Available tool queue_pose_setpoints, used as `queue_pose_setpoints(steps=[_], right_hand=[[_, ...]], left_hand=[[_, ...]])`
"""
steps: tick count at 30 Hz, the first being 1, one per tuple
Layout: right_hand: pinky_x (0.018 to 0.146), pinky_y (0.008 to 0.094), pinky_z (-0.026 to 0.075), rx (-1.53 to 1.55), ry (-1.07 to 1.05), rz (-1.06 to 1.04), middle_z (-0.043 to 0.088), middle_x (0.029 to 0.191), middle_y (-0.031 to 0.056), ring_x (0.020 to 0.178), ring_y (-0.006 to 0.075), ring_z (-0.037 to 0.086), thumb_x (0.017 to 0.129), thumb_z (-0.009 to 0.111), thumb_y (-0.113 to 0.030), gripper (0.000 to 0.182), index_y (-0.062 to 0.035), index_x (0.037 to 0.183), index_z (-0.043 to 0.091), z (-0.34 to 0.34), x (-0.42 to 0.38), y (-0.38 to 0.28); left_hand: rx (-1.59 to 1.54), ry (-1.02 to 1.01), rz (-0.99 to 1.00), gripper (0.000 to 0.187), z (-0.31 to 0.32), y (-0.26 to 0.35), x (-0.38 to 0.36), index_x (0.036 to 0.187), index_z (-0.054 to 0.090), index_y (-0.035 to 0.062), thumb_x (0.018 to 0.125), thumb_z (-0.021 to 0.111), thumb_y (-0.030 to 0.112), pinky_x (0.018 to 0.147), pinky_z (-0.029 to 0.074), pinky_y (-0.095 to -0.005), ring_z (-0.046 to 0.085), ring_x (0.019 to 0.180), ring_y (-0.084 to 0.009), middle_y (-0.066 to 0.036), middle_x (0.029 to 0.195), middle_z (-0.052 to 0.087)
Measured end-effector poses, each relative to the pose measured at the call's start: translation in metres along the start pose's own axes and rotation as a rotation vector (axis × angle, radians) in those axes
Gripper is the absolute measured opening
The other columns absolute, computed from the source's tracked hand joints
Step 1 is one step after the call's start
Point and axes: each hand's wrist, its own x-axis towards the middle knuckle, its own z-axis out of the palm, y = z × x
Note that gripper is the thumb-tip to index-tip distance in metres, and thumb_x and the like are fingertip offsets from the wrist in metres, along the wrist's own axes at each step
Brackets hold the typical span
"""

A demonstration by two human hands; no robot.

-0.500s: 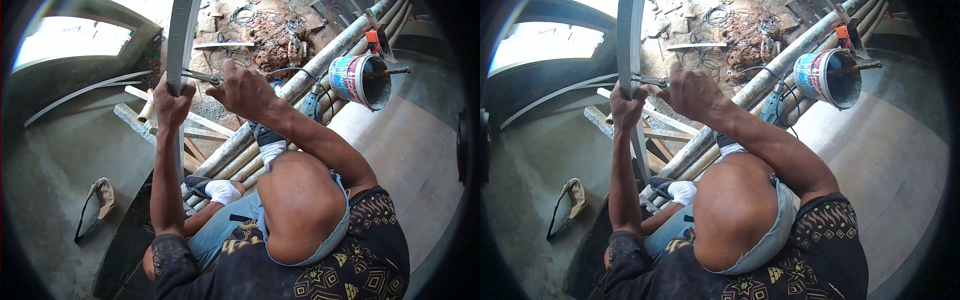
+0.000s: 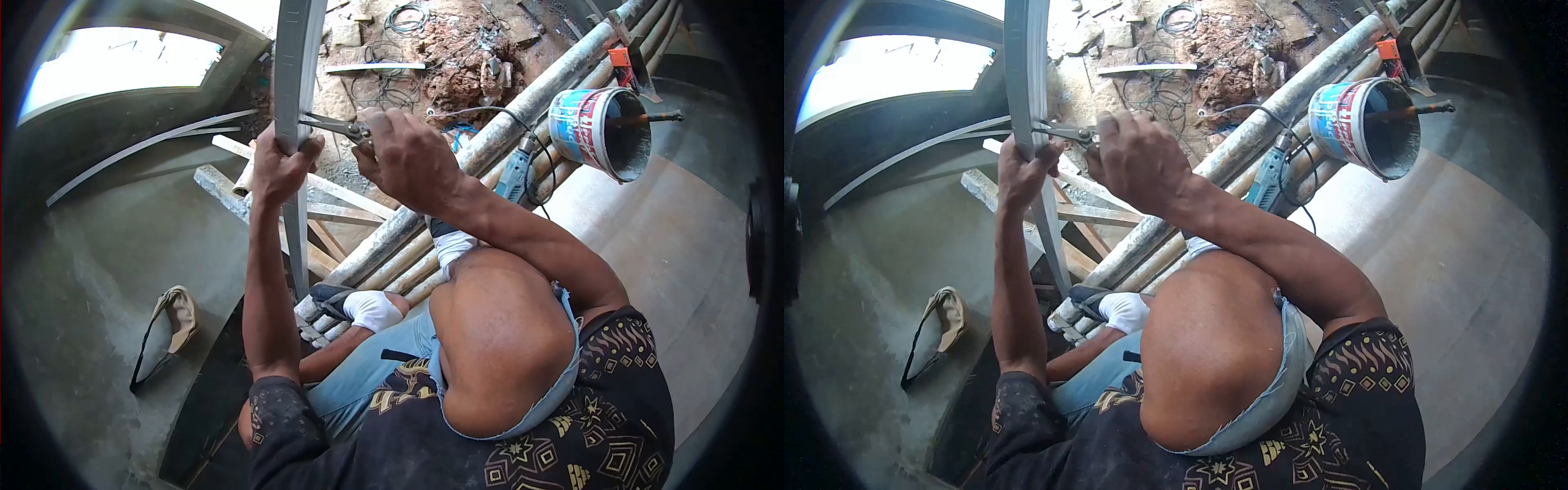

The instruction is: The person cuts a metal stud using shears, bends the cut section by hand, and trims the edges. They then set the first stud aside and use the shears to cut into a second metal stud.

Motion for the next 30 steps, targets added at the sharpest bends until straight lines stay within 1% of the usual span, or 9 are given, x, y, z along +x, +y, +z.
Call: queue_pose_setpoints(steps=[4,6,7,12,15,21,25,28,30], right_hand=[[0.054,0.0441,0.054,0.080,0.047,0.089,0.062,0.074,0.0181,0.061,0.0335,0.065,0.096,0.062,-0.036,0.042,0.0054,0.096,0.057,0.017,0.008,0.010],[0.057,0.0448,0.056,0.080,-0.042,0.203,0.062,0.073,0.0210,0.066,0.0349,0.068,0.097,0.058,-0.027,0.031,0.0027,0.089,0.056,0.021,0.018,0.014],[0.056,0.0455,0.056,0.102,0.031,0.143,0.063,0.070,0.0230,0.063,0.0361,0.069,0.094,0.053,-0.015,0.019,0.0019,0.087,0.055,0.031,0.024,0.020],[0.047,0.0455,0.054,0.233,0.072,0.112,0.061,0.063,0.0212,0.052,0.0356,0.065,0.090,0.045,-0.007,0.014,0.0000,0.082,0.054,0.048,0.042,0.018],[0.041,0.0417,0.051,0.238,-0.100,0.117,0.058,0.058,0.0164,0.046,0.0261,0.061,0.091,0.039,-0.007,0.019,-0.0018,0.080,0.054,0.039,0.053,0.020],[0.034,0.0368,0.046,0.165,-0.042,0.050,0.055,0.055,0.0125,0.041,0.0208,0.056,0.092,0.037,-0.007,0.023,-0.0028,0.077,0.055,0.045,0.062,0.020],[0.039,0.0389,0.050,0.137,0.005,0.019,0.056,0.055,0.0120,0.041,0.0216,0.056,0.092,0.038,-0.008,0.025,-0.0039,0.074,0.056,0.046,0.074,0.020],[0.052,0.0429,0.056,0.209,-0.158,0.134,0.061,0.061,0.0154,0.052,0.0263,0.064,0.090,0.041,-0.009,0.025,-0.0038,0.074,0.059,0.037,0.076,0.019],[0.061,0.0452,0.058,0.110,0.119,0.067,0.065,0.069,0.0192,0.065,0.0309,0.069,0.087,0.045,-0.010,0.022,-0.0025,0.075,0.061,0.048,0.071,0.019]], left_hand=[[0.038,0.107,0.024,0.015,0.001,0.001,-0.003,0.089,0.063,0.0011,0.088,0.073,0.012,0.053,0.048,-0.0261,0.059,0.057,-0.0107,-0.003,0.067,0.061],[0.073,0.142,0.045,0.016,0.000,0.000,-0.004,0.090,0.061,0.0018,0.086,0.073,0.012,0.052,0.047,-0.0267,0.059,0.056,-0.0100,-0.002,0.066,0.060],[0.100,0.186,0.067,0.018,-0.001,0.002,-0.004,0.090,0.060,0.0026,0.084,0.073,0.012,0.051,0.047,-0.0274,0.058,0.055,-0.0093,-0.001,0.065,0.060],[0.132,0.244,0.042,0.016,-0.018,0.012,-0.008,0.091,0.060,0.0011,0.085,0.072,0.011,0.051,0.048,-0.0266,0.058,0.054,-0.0091,-0.001,0.066,0.060],[0.151,0.219,0.023,0.017,-0.024,0.014,-0.006,0.090,0.060,0.0011,0.085,0.072,0.011,0.052,0.049,-0.0269,0.061,0.056,-0.0100,-0.002,0.066,0.061],[0.173,0.230,0.018,0.017,-0.036,0.010,-0.005,0.080,0.061,0.0015,0.085,0.072,0.013,0.052,0.049,-0.0272,0.061,0.055,-0.0105,-0.003,0.063,0.063],[0.116,0.299,0.017,0.018,-0.035,0.011,-0.003,0.078,0.062,0.0012,0.086,0.071,0.013,0.052,0.049,-0.0273,0.061,0.054,-0.0106,-0.003,0.061,0.063],[0.238,0.277,0.000,0.016,-0.036,0.012,-0.005,0.085,0.062,0.0009,0.084,0.073,0.012,0.054,0.051,-0.0284,0.062,0.056,-0.0127,-0.005,0.066,0.063],[0.185,0.268,0.003,0.016,-0.033,0.012,-0.005,0.085,0.061,0.0009,0.083,0.073,0.013,0.053,0.052,-0.0285,0.063,0.056,-0.0128,-0.005,0.066,0.064]])
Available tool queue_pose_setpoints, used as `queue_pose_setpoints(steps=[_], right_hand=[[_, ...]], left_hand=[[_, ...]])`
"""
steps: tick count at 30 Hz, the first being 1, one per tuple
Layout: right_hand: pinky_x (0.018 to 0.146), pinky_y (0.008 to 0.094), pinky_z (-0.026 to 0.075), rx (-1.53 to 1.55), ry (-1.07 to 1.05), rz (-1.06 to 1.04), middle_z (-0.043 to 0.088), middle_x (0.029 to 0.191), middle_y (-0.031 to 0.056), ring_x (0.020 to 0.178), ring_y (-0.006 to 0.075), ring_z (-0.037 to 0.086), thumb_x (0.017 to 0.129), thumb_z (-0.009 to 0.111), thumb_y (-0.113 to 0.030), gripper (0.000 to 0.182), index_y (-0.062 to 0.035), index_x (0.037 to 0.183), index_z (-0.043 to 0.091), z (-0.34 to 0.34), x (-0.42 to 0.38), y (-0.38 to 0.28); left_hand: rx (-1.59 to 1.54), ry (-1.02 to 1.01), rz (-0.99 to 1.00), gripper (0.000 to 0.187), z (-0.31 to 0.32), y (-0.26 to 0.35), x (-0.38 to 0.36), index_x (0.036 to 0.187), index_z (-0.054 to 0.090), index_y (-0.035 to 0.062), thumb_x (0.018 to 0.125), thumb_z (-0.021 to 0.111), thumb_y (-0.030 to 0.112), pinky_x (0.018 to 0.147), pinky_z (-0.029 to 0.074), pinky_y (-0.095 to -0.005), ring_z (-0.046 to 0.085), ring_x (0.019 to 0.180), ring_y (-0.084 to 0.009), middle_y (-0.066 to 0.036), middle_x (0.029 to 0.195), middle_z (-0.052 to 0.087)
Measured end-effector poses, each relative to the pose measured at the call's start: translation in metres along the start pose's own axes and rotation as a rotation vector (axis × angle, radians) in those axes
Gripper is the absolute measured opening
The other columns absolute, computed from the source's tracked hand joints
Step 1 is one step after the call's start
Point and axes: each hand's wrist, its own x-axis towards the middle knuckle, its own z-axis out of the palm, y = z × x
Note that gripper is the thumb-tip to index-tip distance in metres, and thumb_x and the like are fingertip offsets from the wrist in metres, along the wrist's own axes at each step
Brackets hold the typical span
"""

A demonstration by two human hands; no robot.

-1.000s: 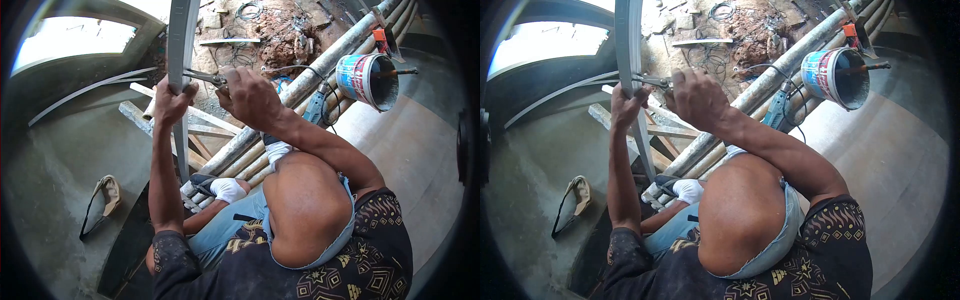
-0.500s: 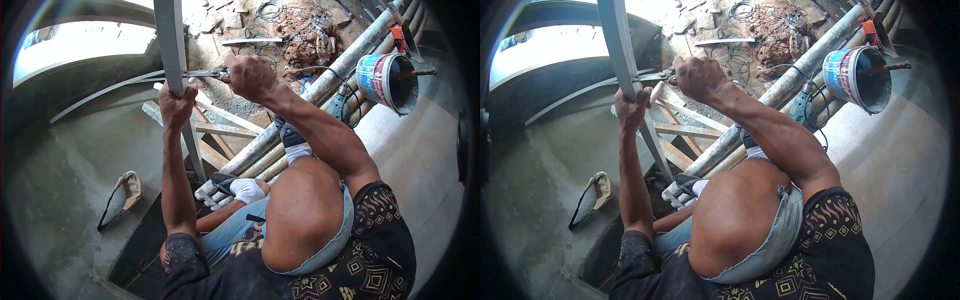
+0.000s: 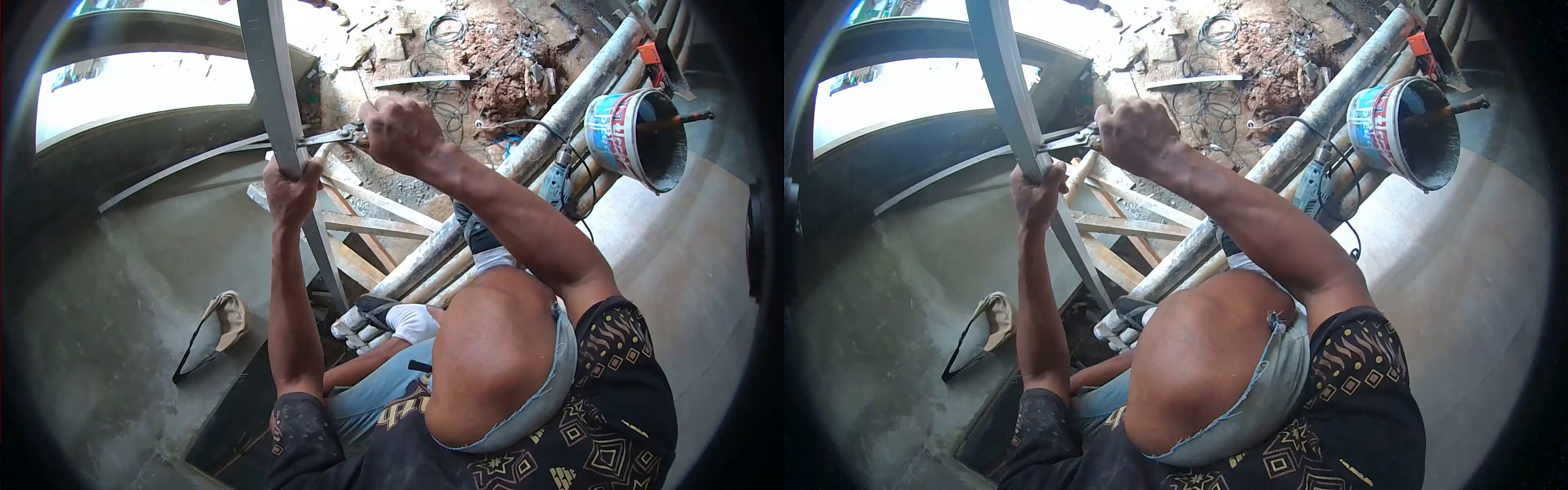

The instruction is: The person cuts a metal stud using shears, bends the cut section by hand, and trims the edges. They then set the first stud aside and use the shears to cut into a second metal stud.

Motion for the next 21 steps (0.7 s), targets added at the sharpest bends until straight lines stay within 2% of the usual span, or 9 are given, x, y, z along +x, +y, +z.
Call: queue_pose_setpoints(steps=[2,8,10,13,14,15,16,18,21], right_hand=[[0.060,0.0447,0.057,-0.032,0.060,-0.057,0.066,0.074,0.0205,0.071,0.0325,0.070,0.085,0.047,-0.011,0.020,-0.0015,0.077,0.063,0.003,0.000,0.007],[0.053,0.0439,0.055,0.074,-0.062,-0.017,0.064,0.068,0.0217,0.060,0.0324,0.067,0.084,0.045,-0.010,0.020,-0.0020,0.077,0.062,0.009,0.002,0.019],[0.049,0.0437,0.054,0.078,-0.063,-0.018,0.062,0.062,0.0204,0.052,0.0313,0.065,0.085,0.044,-0.010,0.020,-0.0032,0.078,0.062,0.012,0.002,0.021],[0.048,0.0442,0.053,0.096,-0.081,-0.047,0.061,0.057,0.0180,0.049,0.0298,0.064,0.086,0.043,-0.009,0.020,-0.0048,0.079,0.061,0.012,0.002,0.021],[0.048,0.0442,0.053,0.098,-0.082,-0.047,0.061,0.057,0.0180,0.049,0.0298,0.064,0.086,0.043,-0.009,0.020,-0.0048,0.079,0.061,0.011,0.001,0.021],[0.051,0.0448,0.056,0.096,-0.178,-0.016,0.065,0.063,0.0194,0.056,0.0314,0.068,0.088,0.045,-0.011,0.019,-0.0039,0.083,0.062,0.001,0.004,0.016],[0.054,0.0454,0.059,0.092,-0.272,0.016,0.068,0.070,0.0207,0.063,0.0330,0.073,0.091,0.046,-0.013,0.019,-0.0030,0.087,0.063,-0.005,0.007,0.013],[0.053,0.0448,0.059,0.071,-0.309,0.018,0.068,0.069,0.0205,0.063,0.0323,0.073,0.092,0.046,-0.013,0.019,-0.0033,0.087,0.062,-0.004,0.011,0.014],[0.051,0.0439,0.058,0.049,-0.306,-0.008,0.068,0.067,0.0192,0.062,0.0311,0.072,0.093,0.047,-0.014,0.019,-0.0040,0.087,0.062,-0.006,0.015,0.015]], left_hand=[[0.015,0.013,-0.002,0.015,0.004,0.002,-0.002,0.084,0.061,0.0012,0.083,0.072,0.012,0.053,0.052,-0.0286,0.063,0.056,-0.0129,-0.005,0.066,0.064],[0.063,0.097,0.015,0.014,0.013,-0.003,-0.001,0.085,0.061,0.0013,0.083,0.072,0.011,0.054,0.053,-0.0289,0.063,0.056,-0.0130,-0.004,0.066,0.064],[0.073,0.103,0.011,0.014,0.014,0.005,-0.005,0.085,0.061,0.0013,0.083,0.072,0.011,0.054,0.053,-0.0288,0.064,0.056,-0.0131,-0.004,0.066,0.064],[0.065,0.108,-0.001,0.015,0.014,0.006,-0.005,0.086,0.060,0.0013,0.083,0.071,0.011,0.054,0.051,-0.0292,0.063,0.056,-0.0128,-0.005,0.066,0.064],[0.051,0.109,-0.008,0.016,0.013,0.005,-0.005,0.087,0.060,0.0012,0.082,0.071,0.011,0.053,0.050,-0.0296,0.061,0.055,-0.0125,-0.005,0.066,0.064],[0.053,0.110,-0.007,0.016,0.011,0.002,-0.004,0.087,0.060,0.0012,0.082,0.071,0.011,0.053,0.050,-0.0296,0.061,0.055,-0.0125,-0.005,0.066,0.064],[0.065,0.119,0.000,0.016,0.009,0.000,-0.004,0.087,0.059,0.0010,0.082,0.071,0.012,0.054,0.050,-0.0308,0.062,0.056,-0.0138,-0.005,0.066,0.063],[0.074,0.131,0.012,0.017,0.010,-0.005,-0.003,0.087,0.059,0.0009,0.082,0.070,0.012,0.055,0.050,-0.0319,0.063,0.057,-0.0151,-0.006,0.066,0.063],[0.326,0.370,0.177,0.020,0.021,0.009,-0.007,0.087,0.057,0.0011,0.081,0.071,0.015,0.061,0.051,-0.0387,0.064,0.060,-0.0246,-0.012,0.069,0.064]])
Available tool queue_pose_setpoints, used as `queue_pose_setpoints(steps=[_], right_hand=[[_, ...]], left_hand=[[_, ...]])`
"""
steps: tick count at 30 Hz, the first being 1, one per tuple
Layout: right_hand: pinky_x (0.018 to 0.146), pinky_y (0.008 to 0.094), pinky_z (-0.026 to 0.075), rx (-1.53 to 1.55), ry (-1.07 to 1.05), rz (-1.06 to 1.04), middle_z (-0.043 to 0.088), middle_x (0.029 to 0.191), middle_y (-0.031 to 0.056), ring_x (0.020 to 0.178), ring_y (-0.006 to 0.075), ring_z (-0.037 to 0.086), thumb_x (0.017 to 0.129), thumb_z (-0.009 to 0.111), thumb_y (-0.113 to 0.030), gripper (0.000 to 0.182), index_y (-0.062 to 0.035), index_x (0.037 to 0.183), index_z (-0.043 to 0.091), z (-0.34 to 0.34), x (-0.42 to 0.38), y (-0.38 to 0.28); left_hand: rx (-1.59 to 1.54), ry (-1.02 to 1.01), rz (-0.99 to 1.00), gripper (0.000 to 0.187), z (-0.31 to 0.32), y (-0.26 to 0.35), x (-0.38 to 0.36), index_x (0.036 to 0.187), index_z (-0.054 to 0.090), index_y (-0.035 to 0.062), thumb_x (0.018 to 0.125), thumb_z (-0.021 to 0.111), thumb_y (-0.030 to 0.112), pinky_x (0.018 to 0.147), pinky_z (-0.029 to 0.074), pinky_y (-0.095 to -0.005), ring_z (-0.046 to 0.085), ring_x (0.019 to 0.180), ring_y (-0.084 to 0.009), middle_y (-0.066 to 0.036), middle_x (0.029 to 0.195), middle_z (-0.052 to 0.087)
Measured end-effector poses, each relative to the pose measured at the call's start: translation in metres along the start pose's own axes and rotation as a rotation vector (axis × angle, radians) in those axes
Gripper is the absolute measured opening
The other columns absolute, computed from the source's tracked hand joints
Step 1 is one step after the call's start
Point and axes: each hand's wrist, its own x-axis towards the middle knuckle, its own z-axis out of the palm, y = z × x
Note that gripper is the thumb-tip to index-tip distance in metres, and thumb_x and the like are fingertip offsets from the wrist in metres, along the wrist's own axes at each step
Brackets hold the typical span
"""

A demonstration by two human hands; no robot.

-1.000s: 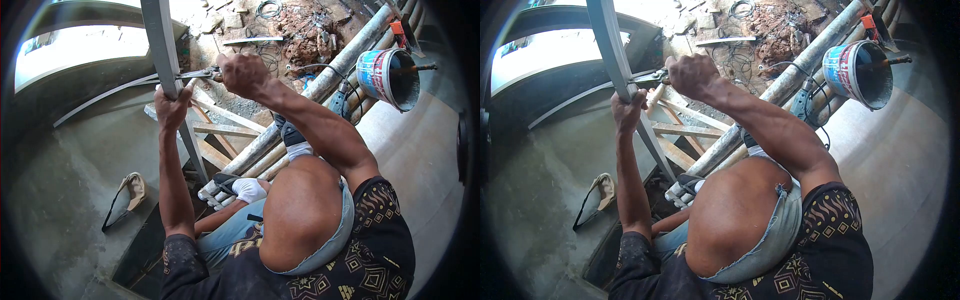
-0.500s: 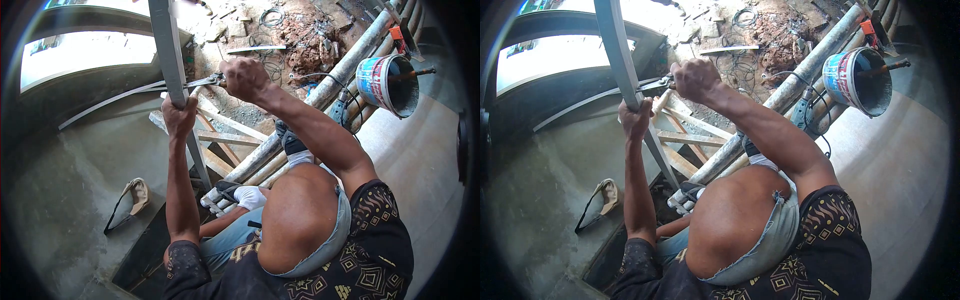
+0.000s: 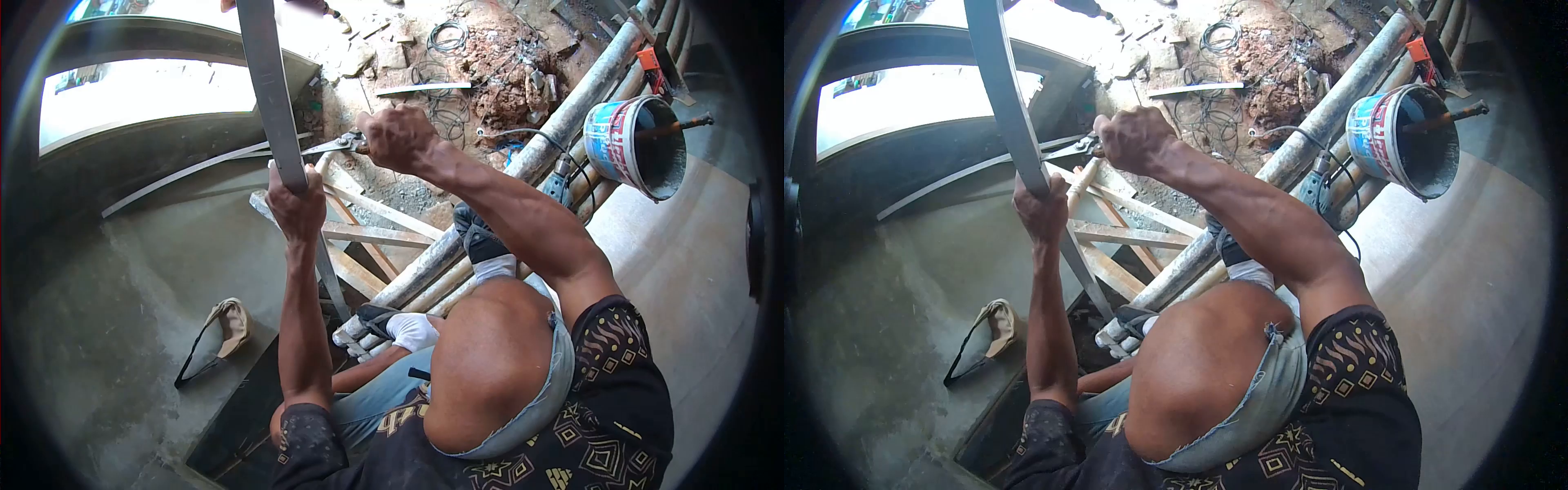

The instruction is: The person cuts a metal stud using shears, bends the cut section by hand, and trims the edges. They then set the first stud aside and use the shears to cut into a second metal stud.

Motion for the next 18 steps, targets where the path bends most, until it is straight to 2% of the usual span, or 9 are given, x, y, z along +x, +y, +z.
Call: queue_pose_setpoints(steps=[3,4,5,7,8,12,14,16,18], right_hand=[[0.048,0.0442,0.055,0.025,0.082,-0.010,0.066,0.064,0.0161,0.057,0.0303,0.070,0.092,0.049,-0.015,0.017,-0.0055,0.087,0.062,0.011,-0.006,-0.001],[0.044,0.0446,0.052,-0.090,0.415,-0.130,0.064,0.062,0.0135,0.050,0.0300,0.066,0.091,0.050,-0.016,0.016,-0.0056,0.089,0.062,0.037,-0.013,0.006],[0.047,0.0443,0.051,-0.039,0.188,-0.027,0.065,0.067,0.0132,0.052,0.0307,0.065,0.091,0.050,-0.018,0.017,-0.0049,0.091,0.062,0.022,-0.011,-0.001],[0.072,0.0463,0.054,0.035,0.009,0.075,0.068,0.085,0.0167,0.078,0.0330,0.070,0.094,0.049,-0.020,0.020,-0.0038,0.097,0.059,-0.008,-0.017,-0.019],[0.076,0.0477,0.052,0.008,-0.022,0.098,0.068,0.088,0.0167,0.082,0.0330,0.069,0.096,0.049,-0.022,0.021,-0.0033,0.098,0.059,-0.014,-0.021,-0.026],[0.078,0.0479,0.051,-0.089,-0.160,0.153,0.068,0.093,0.0168,0.089,0.0329,0.068,0.097,0.052,-0.021,0.021,-0.0021,0.103,0.059,-0.034,-0.032,-0.025],[0.083,0.0484,0.050,-0.269,-0.220,0.202,0.067,0.100,0.0185,0.096,0.0338,0.066,0.096,0.054,-0.020,0.024,-0.0008,0.109,0.059,-0.041,-0.048,-0.011],[0.085,0.0486,0.049,-0.223,-0.245,0.230,0.066,0.103,0.0189,0.098,0.0342,0.066,0.095,0.055,-0.020,0.025,-0.0003,0.110,0.058,-0.039,-0.064,0.010],[0.088,0.0489,0.049,-0.142,-0.286,0.301,0.066,0.104,0.0199,0.100,0.0355,0.065,0.092,0.057,-0.019,0.029,0.0009,0.113,0.057,-0.039,-0.081,0.026]], left_hand=[[-0.120,-0.179,-0.106,0.020,-0.007,-0.026,-0.001,0.087,0.058,0.0010,0.081,0.071,0.015,0.061,0.051,-0.0381,0.065,0.060,-0.0239,-0.011,0.068,0.064],[-0.124,-0.226,-0.036,0.020,-0.010,-0.039,-0.005,0.088,0.059,0.0004,0.081,0.071,0.015,0.060,0.052,-0.0370,0.065,0.060,-0.0218,-0.011,0.067,0.064],[-0.135,-0.246,0.063,0.020,-0.011,-0.044,0.004,0.088,0.059,-0.0002,0.082,0.071,0.015,0.059,0.052,-0.0358,0.065,0.060,-0.0196,-0.010,0.067,0.064],[-0.300,-0.263,-0.209,0.020,-0.012,-0.016,0.007,0.092,0.060,-0.0014,0.082,0.069,0.014,0.058,0.053,-0.0327,0.064,0.060,-0.0153,-0.006,0.066,0.064],[-0.276,-0.288,-0.164,0.021,-0.010,-0.021,0.007,0.094,0.060,-0.0017,0.082,0.069,0.013,0.057,0.053,-0.0315,0.064,0.059,-0.0142,-0.005,0.067,0.064],[-0.404,-0.338,-0.205,0.030,0.004,-0.019,0.003,0.107,0.062,0.0006,0.080,0.069,0.010,0.056,0.052,-0.0315,0.063,0.063,-0.0143,-0.006,0.077,0.063],[-0.387,-0.350,-0.218,0.030,0.005,-0.021,0.005,0.108,0.063,0.0012,0.080,0.070,0.011,0.060,0.053,-0.0331,0.063,0.066,-0.0145,-0.006,0.077,0.062],[-0.326,-0.378,-0.132,0.029,0.003,-0.026,0.010,0.103,0.063,0.0022,0.081,0.074,0.016,0.071,0.052,-0.0358,0.062,0.073,-0.0154,-0.003,0.076,0.060],[-0.339,-0.453,-0.190,0.029,-0.006,-0.024,0.012,0.102,0.063,0.0018,0.081,0.075,0.018,0.072,0.050,-0.0357,0.060,0.075,-0.0159,-0.004,0.077,0.060]])
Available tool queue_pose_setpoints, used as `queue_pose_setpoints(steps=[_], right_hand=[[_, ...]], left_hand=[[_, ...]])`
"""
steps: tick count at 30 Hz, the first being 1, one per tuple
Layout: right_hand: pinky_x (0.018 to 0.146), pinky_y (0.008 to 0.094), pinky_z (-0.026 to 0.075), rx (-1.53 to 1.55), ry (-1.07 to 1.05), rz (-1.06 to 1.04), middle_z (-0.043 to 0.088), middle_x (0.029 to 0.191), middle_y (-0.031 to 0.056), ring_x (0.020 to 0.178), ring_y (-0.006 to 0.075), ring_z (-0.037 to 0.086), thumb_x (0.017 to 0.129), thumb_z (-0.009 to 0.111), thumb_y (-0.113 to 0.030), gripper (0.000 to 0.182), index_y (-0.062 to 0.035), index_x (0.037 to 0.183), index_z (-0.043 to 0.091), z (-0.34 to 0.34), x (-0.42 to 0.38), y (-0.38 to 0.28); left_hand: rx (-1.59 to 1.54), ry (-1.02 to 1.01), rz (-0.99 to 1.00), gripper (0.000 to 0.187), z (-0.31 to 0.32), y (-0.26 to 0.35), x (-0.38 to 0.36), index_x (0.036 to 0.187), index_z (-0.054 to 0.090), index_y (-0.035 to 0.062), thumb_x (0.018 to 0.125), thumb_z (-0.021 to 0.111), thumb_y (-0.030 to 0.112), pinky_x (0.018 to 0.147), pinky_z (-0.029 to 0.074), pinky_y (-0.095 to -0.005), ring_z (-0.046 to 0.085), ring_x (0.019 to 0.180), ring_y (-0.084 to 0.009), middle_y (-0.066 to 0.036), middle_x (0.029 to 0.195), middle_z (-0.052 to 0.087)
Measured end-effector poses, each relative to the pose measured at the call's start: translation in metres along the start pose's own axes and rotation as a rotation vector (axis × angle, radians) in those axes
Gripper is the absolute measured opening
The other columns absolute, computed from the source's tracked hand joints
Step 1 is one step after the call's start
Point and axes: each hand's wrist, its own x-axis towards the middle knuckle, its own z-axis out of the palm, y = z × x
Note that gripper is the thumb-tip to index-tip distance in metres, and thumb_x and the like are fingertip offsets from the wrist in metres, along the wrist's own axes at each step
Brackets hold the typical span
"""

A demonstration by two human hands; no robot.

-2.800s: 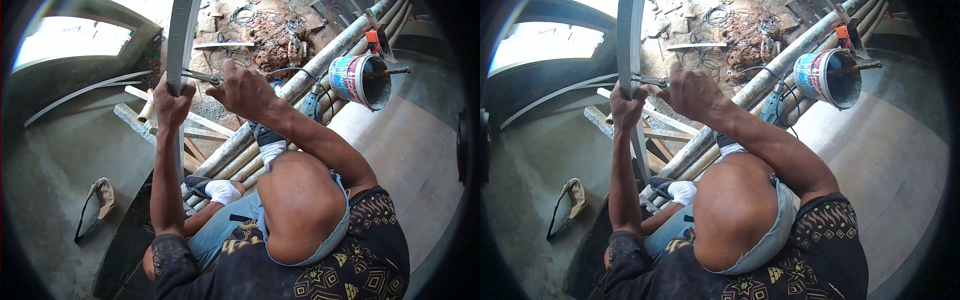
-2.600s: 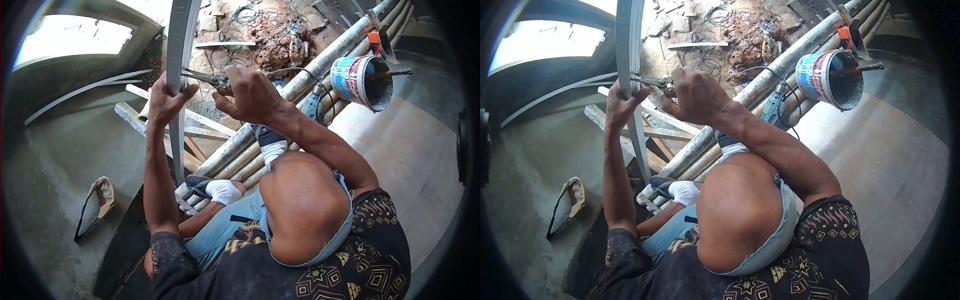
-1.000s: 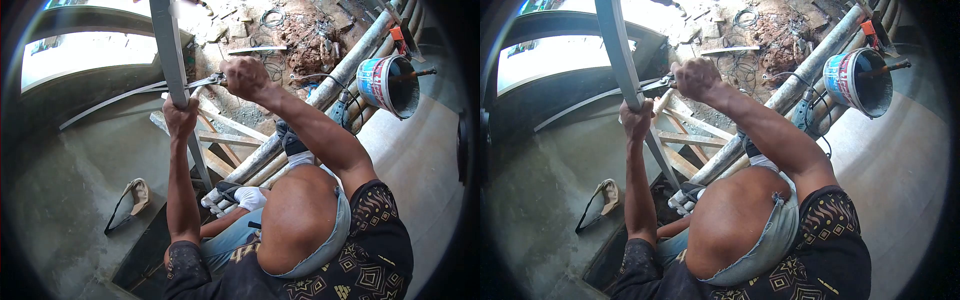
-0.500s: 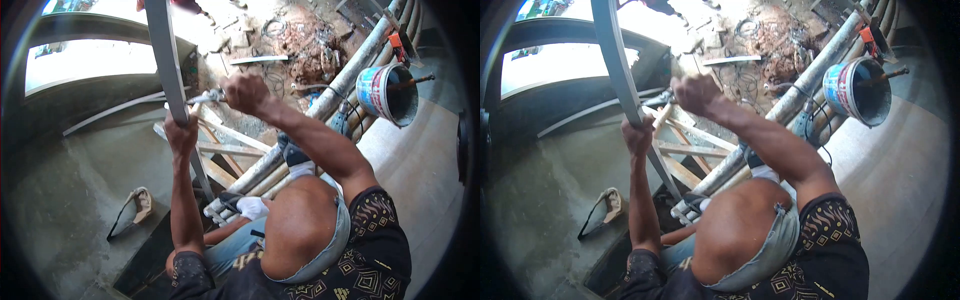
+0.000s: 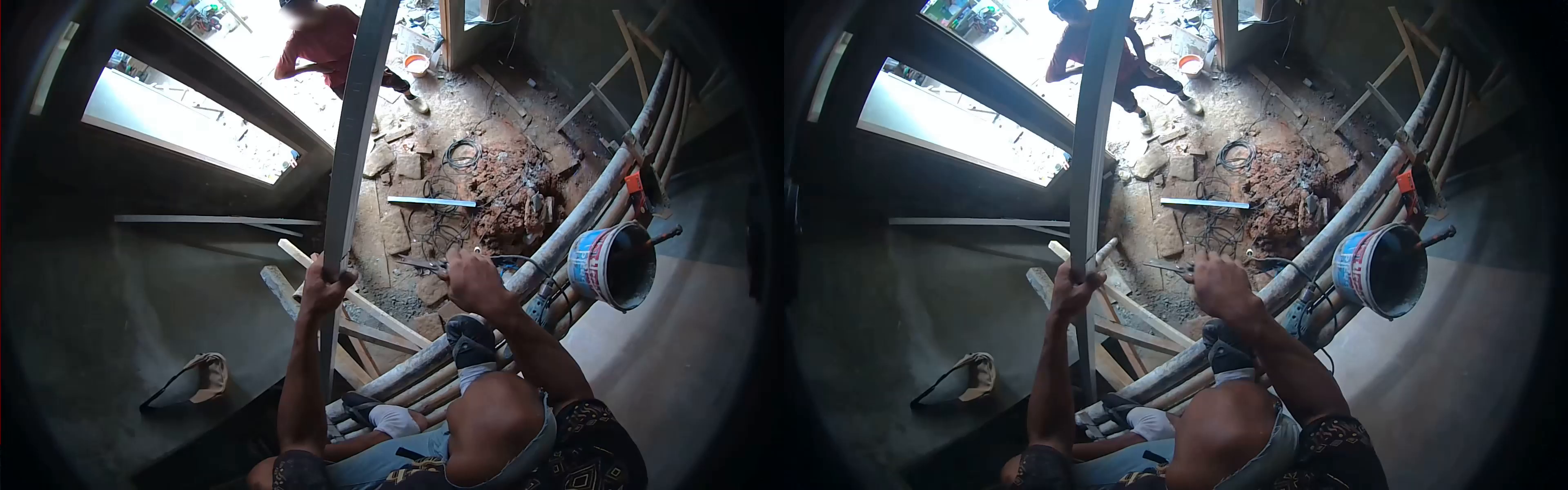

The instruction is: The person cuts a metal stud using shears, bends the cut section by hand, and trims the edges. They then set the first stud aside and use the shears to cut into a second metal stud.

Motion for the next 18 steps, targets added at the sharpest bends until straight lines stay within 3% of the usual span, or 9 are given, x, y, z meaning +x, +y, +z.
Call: queue_pose_setpoints(steps=[3,6,10,12,15,18], right_hand=[[0.088,0.0492,0.049,0.013,-0.034,0.015,0.066,0.104,0.0208,0.101,0.0368,0.065,0.091,0.058,-0.019,0.029,0.0011,0.111,0.057,0.012,-0.015,0.019],[0.089,0.0519,0.049,0.073,-0.082,0.043,0.065,0.103,0.0222,0.099,0.0410,0.065,0.088,0.058,-0.016,0.027,0.0012,0.108,0.056,0.027,-0.021,0.028],[0.088,0.0543,0.049,0.164,-0.105,-0.032,0.064,0.102,0.0243,0.098,0.0448,0.064,0.085,0.057,-0.013,0.028,0.0011,0.109,0.056,0.029,-0.020,0.032],[0.087,0.0544,0.049,0.180,-0.063,-0.052,0.063,0.102,0.0249,0.098,0.0451,0.063,0.085,0.057,-0.013,0.027,0.0009,0.108,0.056,0.028,-0.014,0.031],[0.086,0.0544,0.049,0.210,-0.009,-0.046,0.063,0.103,0.0255,0.098,0.0453,0.063,0.086,0.057,-0.013,0.025,0.0009,0.107,0.055,0.016,-0.013,0.032],[0.087,0.0539,0.049,0.201,0.035,-0.086,0.062,0.101,0.0266,0.099,0.0460,0.061,0.088,0.059,-0.016,0.026,0.0016,0.107,0.053,0.009,-0.008,0.032]], left_hand=[[-0.014,-0.089,-0.069,0.035,-0.008,-0.003,0.001,0.098,0.063,0.0013,0.080,0.081,0.025,0.072,0.048,-0.0344,0.057,0.077,-0.0166,-0.005,0.082,0.060],[0.014,-0.021,0.065,0.039,-0.003,-0.002,0.000,0.098,0.063,0.0024,0.080,0.083,0.030,0.071,0.048,-0.0355,0.056,0.076,-0.0161,-0.003,0.084,0.060],[-0.213,0.134,0.106,0.036,0.007,0.001,-0.004,0.107,0.064,0.0013,0.087,0.081,0.026,0.071,0.051,-0.0268,0.064,0.078,-0.0110,-0.003,0.090,0.067],[-0.173,0.062,0.069,0.026,0.009,-0.001,-0.003,0.110,0.060,0.0024,0.096,0.069,0.022,0.072,0.054,-0.0281,0.066,0.077,-0.0111,-0.005,0.091,0.068],[-0.358,0.050,0.075,0.026,0.020,0.003,-0.004,0.113,0.061,0.0004,0.098,0.067,0.020,0.067,0.051,-0.0242,0.064,0.075,-0.0077,-0.002,0.086,0.068],[-0.348,-0.024,0.105,0.032,0.013,-0.003,0.000,0.112,0.062,0.0015,0.100,0.063,0.032,0.062,0.048,-0.0238,0.059,0.067,-0.0074,-0.001,0.079,0.065]])
